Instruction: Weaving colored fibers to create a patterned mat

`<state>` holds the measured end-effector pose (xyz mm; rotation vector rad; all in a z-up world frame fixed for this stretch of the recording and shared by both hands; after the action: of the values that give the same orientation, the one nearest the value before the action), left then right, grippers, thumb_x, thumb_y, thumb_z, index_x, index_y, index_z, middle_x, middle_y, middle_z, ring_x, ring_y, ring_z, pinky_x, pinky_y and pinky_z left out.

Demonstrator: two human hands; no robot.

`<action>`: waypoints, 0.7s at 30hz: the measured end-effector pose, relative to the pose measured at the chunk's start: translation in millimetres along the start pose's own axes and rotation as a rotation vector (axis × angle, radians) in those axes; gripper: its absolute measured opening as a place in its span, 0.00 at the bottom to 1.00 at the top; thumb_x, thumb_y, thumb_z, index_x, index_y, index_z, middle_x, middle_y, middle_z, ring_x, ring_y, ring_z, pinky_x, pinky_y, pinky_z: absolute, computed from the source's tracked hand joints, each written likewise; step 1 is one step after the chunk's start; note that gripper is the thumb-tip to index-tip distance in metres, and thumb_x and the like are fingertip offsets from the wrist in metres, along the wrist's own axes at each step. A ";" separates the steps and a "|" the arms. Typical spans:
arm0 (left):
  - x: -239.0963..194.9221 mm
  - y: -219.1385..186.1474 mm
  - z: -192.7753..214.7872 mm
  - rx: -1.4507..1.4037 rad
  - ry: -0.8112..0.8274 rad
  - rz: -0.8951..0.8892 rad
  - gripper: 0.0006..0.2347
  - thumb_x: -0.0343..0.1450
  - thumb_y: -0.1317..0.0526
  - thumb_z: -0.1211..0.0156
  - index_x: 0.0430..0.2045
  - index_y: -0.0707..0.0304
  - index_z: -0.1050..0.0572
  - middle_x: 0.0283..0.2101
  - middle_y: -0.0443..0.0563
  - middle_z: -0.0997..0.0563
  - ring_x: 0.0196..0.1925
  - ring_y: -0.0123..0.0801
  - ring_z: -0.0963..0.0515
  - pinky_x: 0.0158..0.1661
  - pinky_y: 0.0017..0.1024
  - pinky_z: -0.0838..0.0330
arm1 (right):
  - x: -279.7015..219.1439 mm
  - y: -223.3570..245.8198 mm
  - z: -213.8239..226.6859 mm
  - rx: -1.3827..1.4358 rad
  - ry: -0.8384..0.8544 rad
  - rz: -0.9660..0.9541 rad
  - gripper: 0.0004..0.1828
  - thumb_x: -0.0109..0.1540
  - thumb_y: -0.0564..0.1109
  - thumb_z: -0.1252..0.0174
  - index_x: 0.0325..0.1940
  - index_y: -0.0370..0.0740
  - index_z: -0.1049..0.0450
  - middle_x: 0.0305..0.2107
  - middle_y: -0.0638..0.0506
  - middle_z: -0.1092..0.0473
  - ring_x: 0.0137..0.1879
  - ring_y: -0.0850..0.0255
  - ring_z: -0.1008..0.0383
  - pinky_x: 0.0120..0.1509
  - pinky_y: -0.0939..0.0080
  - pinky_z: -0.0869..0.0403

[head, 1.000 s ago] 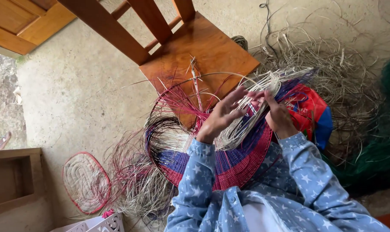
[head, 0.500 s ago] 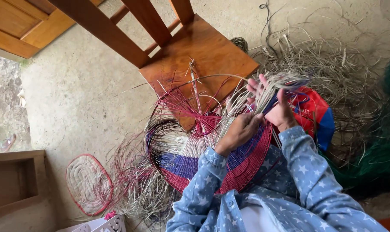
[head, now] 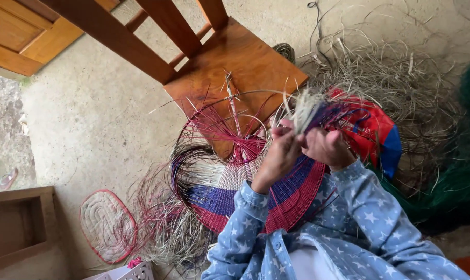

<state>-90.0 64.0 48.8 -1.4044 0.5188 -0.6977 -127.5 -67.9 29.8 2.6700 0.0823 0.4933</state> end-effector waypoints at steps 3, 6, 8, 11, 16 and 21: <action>-11.2 -4.0 -4.0 0.245 0.084 0.065 0.14 0.78 0.56 0.49 0.24 0.67 0.31 0.19 0.71 0.29 0.25 0.66 0.31 0.28 0.50 0.36 | 24.2 34.0 -26.3 0.123 -0.151 -0.154 0.26 0.70 0.53 0.42 0.57 0.25 0.31 0.48 0.34 0.28 0.53 0.54 0.29 0.62 0.53 0.32; -36.9 -0.5 12.0 0.201 0.193 0.036 0.13 0.79 0.56 0.54 0.27 0.63 0.32 0.22 0.67 0.27 0.25 0.62 0.31 0.30 0.46 0.32 | 0.7 56.0 86.7 0.045 -0.444 -0.008 0.14 0.70 0.52 0.48 0.55 0.43 0.26 0.20 0.64 0.39 0.30 0.70 0.33 0.42 0.61 0.30; -58.1 12.3 25.2 0.126 0.276 0.072 0.14 0.80 0.62 0.55 0.23 0.70 0.34 0.19 0.65 0.31 0.25 0.44 0.33 0.30 0.41 0.34 | -6.5 91.8 110.7 -0.102 -0.402 0.105 0.13 0.74 0.54 0.54 0.47 0.51 0.25 0.16 0.67 0.48 0.23 0.74 0.45 0.31 0.68 0.35; -45.8 -28.0 44.1 0.151 0.273 0.164 0.26 0.74 0.51 0.41 0.56 0.82 0.31 0.47 0.85 0.23 0.53 0.75 0.24 0.55 0.60 0.33 | -6.2 62.6 103.3 -0.210 -0.526 0.075 0.18 0.75 0.57 0.59 0.40 0.56 0.26 0.16 0.67 0.55 0.21 0.72 0.51 0.26 0.66 0.40; -6.0 0.4 27.2 0.069 0.013 0.238 0.46 0.64 0.43 0.30 0.69 0.79 0.47 0.57 0.76 0.26 0.63 0.62 0.27 0.61 0.56 0.35 | 5.6 -1.9 24.4 -0.575 -0.702 0.028 0.21 0.74 0.60 0.58 0.44 0.45 0.27 0.32 0.52 0.36 0.36 0.61 0.34 0.45 0.59 0.33; 9.4 26.1 -9.9 0.049 0.018 0.302 0.37 0.69 0.45 0.38 0.64 0.80 0.39 0.54 0.81 0.25 0.62 0.69 0.28 0.58 0.59 0.34 | 16.1 0.9 -22.1 -1.165 -0.618 -0.073 0.24 0.75 0.57 0.59 0.52 0.40 0.21 0.52 0.46 0.25 0.51 0.61 0.25 0.61 0.63 0.29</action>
<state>-86.9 51.0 22.5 -1.2413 0.7067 -0.4756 -120.3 -57.8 54.2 1.5465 -0.2237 -0.2821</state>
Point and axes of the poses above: each hand's wrist, its own x-axis towards the middle knuckle, its own z-axis out of the back of the hand, y = z × x, the point moved 2 cm from there along x, towards the middle knuckle
